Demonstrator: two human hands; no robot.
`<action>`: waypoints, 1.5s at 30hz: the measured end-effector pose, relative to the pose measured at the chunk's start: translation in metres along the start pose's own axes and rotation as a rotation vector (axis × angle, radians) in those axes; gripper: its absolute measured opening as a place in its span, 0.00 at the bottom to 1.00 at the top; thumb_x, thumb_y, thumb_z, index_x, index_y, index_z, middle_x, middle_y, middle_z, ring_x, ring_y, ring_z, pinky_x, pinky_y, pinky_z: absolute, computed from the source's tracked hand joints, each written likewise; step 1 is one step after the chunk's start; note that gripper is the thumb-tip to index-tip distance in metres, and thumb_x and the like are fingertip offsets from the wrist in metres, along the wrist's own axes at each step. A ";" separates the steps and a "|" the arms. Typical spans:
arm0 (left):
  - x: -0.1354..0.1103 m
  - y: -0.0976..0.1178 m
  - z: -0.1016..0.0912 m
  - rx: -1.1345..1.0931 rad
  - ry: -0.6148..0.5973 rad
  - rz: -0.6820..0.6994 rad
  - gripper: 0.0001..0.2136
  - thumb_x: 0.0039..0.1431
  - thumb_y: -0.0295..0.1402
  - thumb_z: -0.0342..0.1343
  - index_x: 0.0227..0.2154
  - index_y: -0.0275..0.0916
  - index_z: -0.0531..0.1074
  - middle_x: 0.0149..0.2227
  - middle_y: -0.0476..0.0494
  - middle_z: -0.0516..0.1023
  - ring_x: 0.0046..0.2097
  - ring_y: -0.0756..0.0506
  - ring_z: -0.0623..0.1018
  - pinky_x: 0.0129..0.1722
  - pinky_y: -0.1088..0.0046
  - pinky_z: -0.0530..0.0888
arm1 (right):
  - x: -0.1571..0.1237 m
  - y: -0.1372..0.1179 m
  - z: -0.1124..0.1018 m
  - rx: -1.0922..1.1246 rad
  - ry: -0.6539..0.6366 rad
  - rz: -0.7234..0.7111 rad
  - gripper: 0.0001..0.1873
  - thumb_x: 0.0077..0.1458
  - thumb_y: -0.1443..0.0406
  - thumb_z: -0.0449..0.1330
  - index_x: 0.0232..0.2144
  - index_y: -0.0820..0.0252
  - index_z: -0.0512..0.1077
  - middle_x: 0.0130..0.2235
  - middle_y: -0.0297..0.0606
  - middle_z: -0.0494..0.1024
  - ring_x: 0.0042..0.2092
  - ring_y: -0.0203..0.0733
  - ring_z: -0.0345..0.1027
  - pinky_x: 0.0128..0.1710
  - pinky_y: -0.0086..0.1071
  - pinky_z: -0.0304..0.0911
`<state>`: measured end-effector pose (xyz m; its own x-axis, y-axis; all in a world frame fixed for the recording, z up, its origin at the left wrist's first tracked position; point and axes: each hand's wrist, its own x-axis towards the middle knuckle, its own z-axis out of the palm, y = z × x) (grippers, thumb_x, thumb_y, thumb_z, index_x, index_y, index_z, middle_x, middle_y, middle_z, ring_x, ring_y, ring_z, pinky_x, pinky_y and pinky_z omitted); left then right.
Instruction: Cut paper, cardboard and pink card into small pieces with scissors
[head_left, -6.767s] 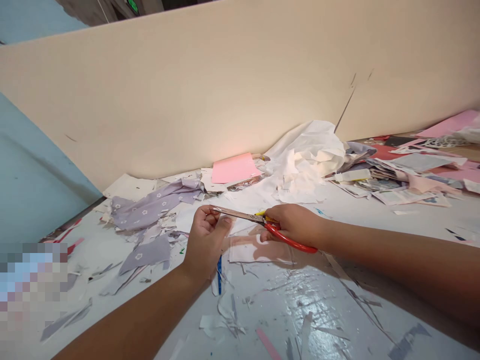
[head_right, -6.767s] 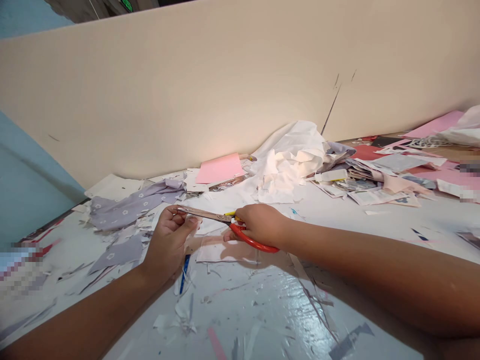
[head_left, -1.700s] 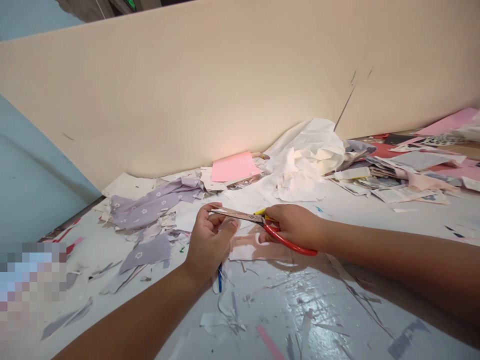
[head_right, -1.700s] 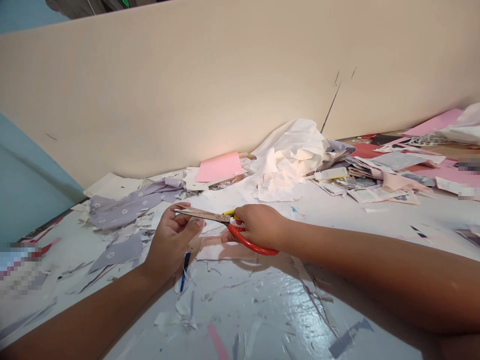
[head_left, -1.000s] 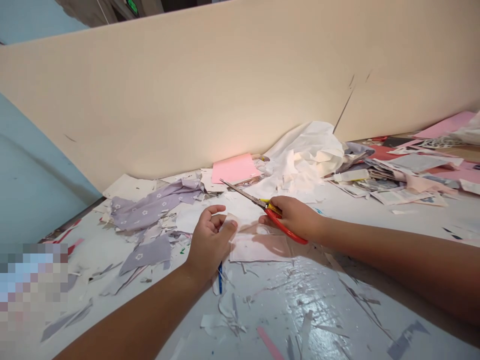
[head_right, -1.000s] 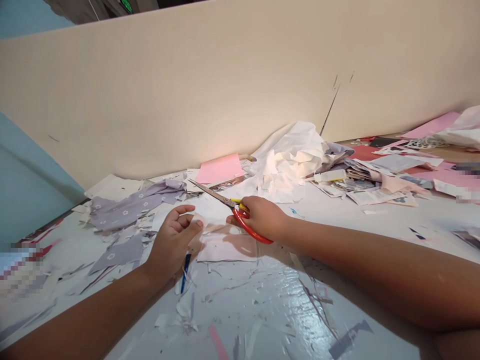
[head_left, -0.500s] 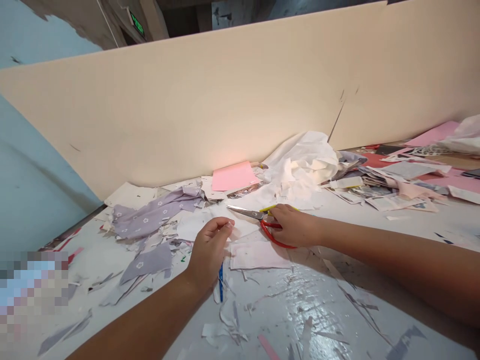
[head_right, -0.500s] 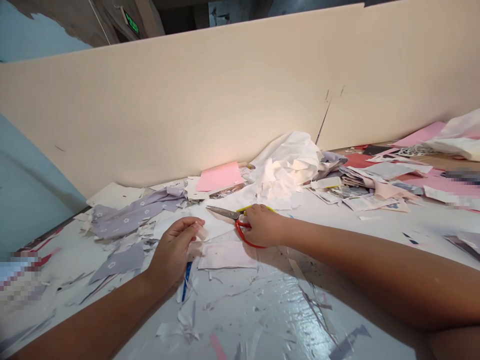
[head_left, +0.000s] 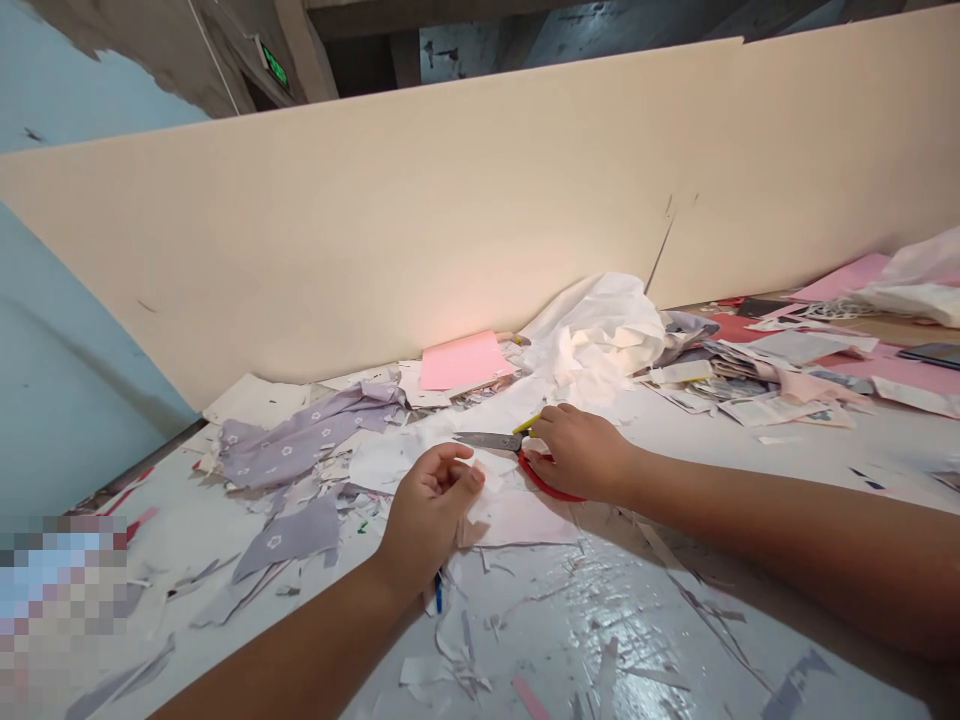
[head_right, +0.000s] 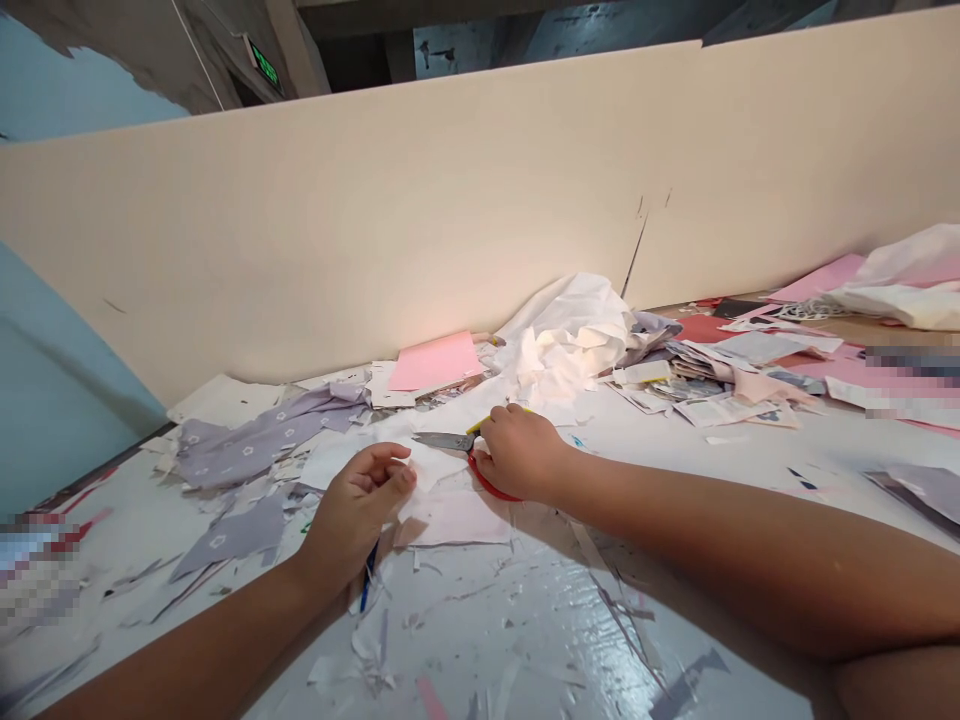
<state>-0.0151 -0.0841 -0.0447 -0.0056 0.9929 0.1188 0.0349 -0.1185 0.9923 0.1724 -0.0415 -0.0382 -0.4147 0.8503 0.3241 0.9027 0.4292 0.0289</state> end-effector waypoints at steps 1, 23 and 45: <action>0.000 -0.001 0.000 -0.004 -0.023 0.000 0.14 0.44 0.38 0.59 0.34 0.40 0.66 0.23 0.54 0.68 0.24 0.54 0.65 0.23 0.80 0.64 | 0.000 0.000 0.000 -0.005 0.016 -0.004 0.14 0.52 0.60 0.48 0.30 0.64 0.69 0.33 0.47 0.71 0.37 0.48 0.63 0.30 0.34 0.57; 0.002 -0.007 -0.001 0.085 -0.097 -0.002 0.17 0.46 0.37 0.58 0.38 0.42 0.61 0.25 0.52 0.69 0.24 0.53 0.68 0.24 0.77 0.66 | -0.011 -0.027 0.014 1.367 -0.057 0.215 0.13 0.53 0.58 0.51 0.23 0.60 0.62 0.21 0.29 0.65 0.24 0.30 0.57 0.25 0.26 0.55; 0.009 -0.010 -0.002 0.123 -0.036 0.017 0.15 0.42 0.35 0.60 0.33 0.40 0.65 0.26 0.51 0.70 0.30 0.50 0.72 0.31 0.75 0.68 | -0.013 -0.022 0.020 1.409 -0.190 0.106 0.19 0.41 0.55 0.62 0.34 0.60 0.66 0.22 0.27 0.63 0.24 0.30 0.59 0.22 0.24 0.54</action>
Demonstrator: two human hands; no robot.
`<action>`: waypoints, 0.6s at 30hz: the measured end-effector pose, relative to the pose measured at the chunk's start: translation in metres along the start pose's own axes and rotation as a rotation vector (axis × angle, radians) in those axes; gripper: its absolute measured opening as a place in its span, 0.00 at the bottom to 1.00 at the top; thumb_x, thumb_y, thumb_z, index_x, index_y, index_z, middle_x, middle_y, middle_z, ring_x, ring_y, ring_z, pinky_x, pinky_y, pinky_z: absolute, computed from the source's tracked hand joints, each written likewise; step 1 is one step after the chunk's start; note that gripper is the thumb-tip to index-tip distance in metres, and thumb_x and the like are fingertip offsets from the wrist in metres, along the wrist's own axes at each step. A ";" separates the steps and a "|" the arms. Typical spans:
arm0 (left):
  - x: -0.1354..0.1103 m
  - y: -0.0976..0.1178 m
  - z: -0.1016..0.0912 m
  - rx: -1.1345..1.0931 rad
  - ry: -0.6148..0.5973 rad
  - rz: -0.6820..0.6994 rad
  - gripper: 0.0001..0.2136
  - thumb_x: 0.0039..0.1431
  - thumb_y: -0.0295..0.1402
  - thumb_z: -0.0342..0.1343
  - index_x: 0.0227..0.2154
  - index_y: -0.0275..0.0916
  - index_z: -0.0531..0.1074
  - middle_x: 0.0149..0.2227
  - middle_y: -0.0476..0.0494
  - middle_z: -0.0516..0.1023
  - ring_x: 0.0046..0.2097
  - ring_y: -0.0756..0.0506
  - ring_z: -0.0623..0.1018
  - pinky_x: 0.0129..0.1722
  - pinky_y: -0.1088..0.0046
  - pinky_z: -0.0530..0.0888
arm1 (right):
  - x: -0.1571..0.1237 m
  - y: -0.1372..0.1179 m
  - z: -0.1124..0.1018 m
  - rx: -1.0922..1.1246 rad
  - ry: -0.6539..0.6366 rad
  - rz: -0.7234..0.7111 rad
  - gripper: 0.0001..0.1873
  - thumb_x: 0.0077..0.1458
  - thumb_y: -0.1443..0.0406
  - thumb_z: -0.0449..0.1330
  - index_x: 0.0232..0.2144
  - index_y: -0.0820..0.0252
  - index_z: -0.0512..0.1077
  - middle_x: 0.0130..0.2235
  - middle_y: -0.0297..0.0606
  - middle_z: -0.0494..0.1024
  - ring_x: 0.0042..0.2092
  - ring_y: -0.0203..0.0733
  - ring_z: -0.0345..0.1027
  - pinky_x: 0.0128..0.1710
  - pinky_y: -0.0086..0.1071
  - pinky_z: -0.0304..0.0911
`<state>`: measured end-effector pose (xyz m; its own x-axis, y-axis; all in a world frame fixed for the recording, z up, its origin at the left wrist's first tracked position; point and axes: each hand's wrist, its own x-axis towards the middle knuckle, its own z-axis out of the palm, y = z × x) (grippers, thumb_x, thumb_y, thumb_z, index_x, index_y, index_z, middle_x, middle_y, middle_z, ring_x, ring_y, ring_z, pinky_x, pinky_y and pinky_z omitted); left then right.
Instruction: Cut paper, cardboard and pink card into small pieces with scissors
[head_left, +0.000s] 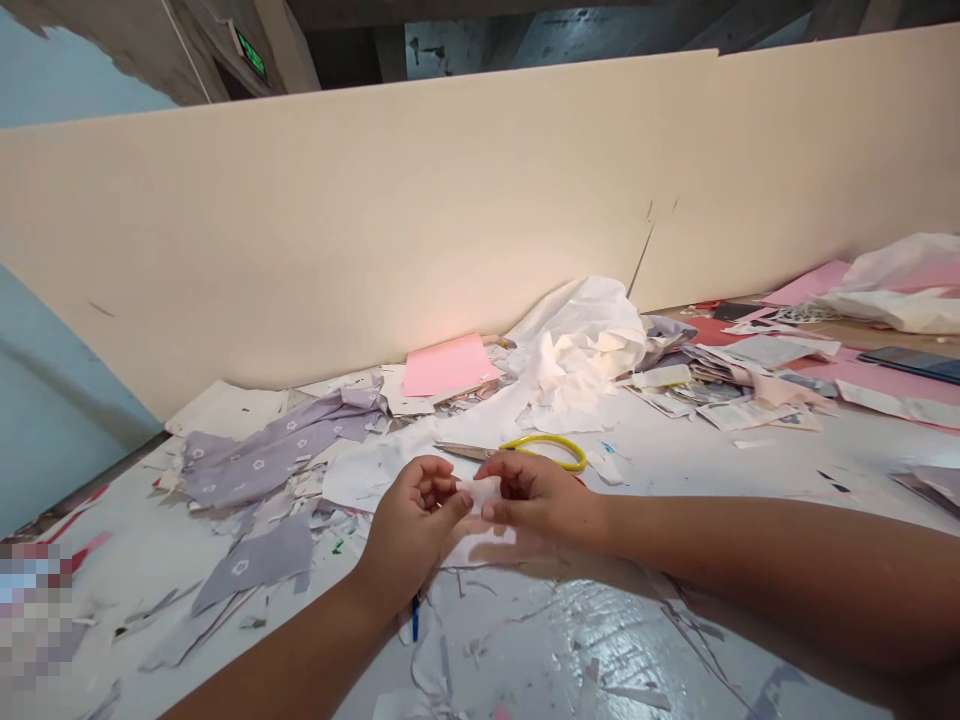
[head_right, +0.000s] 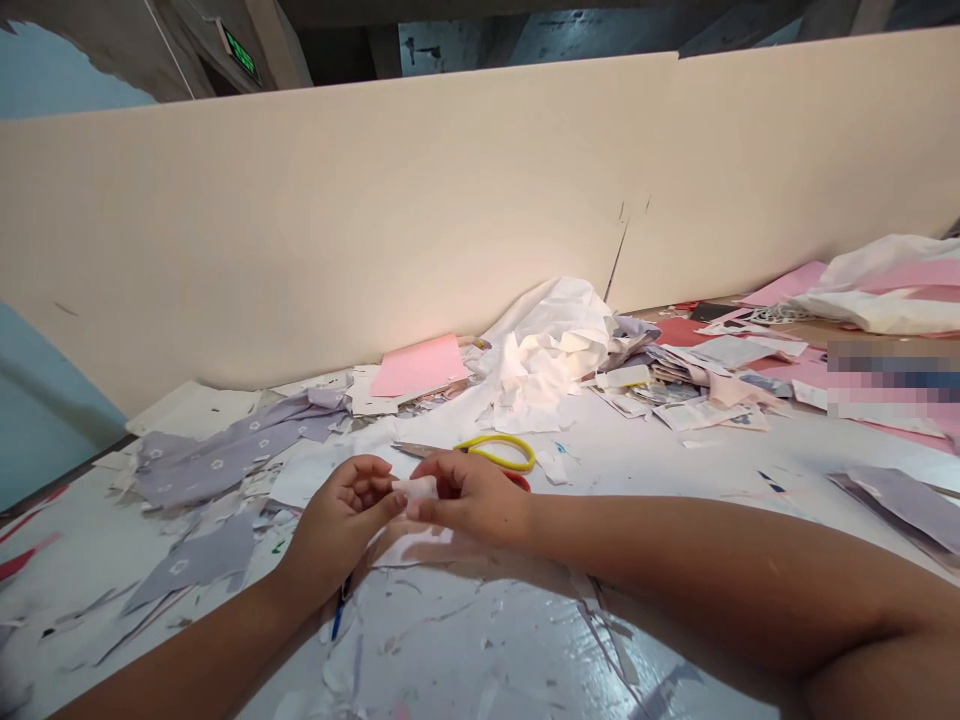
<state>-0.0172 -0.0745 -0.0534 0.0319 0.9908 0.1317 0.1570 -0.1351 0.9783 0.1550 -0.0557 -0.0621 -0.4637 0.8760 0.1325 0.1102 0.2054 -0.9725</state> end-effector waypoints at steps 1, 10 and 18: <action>0.000 0.000 0.000 0.027 -0.003 0.014 0.14 0.42 0.35 0.60 0.32 0.40 0.65 0.27 0.51 0.70 0.29 0.51 0.71 0.30 0.76 0.68 | 0.000 -0.001 0.000 -0.013 0.010 0.021 0.15 0.45 0.55 0.59 0.30 0.61 0.66 0.21 0.28 0.63 0.24 0.30 0.59 0.22 0.24 0.54; -0.005 -0.003 -0.003 0.182 -0.100 0.031 0.09 0.48 0.36 0.56 0.32 0.42 0.65 0.30 0.50 0.69 0.32 0.50 0.70 0.33 0.75 0.67 | -0.005 -0.015 -0.005 -0.418 -0.010 -0.092 0.06 0.48 0.63 0.54 0.27 0.60 0.66 0.21 0.29 0.65 0.23 0.30 0.57 0.21 0.23 0.52; -0.007 0.002 -0.003 0.290 -0.168 0.054 0.05 0.49 0.35 0.54 0.29 0.42 0.66 0.30 0.49 0.71 0.31 0.49 0.68 0.33 0.74 0.66 | -0.006 -0.040 -0.021 -0.673 -0.238 -0.168 0.03 0.48 0.66 0.55 0.27 0.60 0.68 0.24 0.30 0.70 0.24 0.29 0.59 0.23 0.22 0.53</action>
<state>-0.0196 -0.0815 -0.0521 0.2058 0.9699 0.1302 0.4245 -0.2084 0.8811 0.1714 -0.0600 -0.0198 -0.6917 0.7064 0.1502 0.5013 0.6193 -0.6043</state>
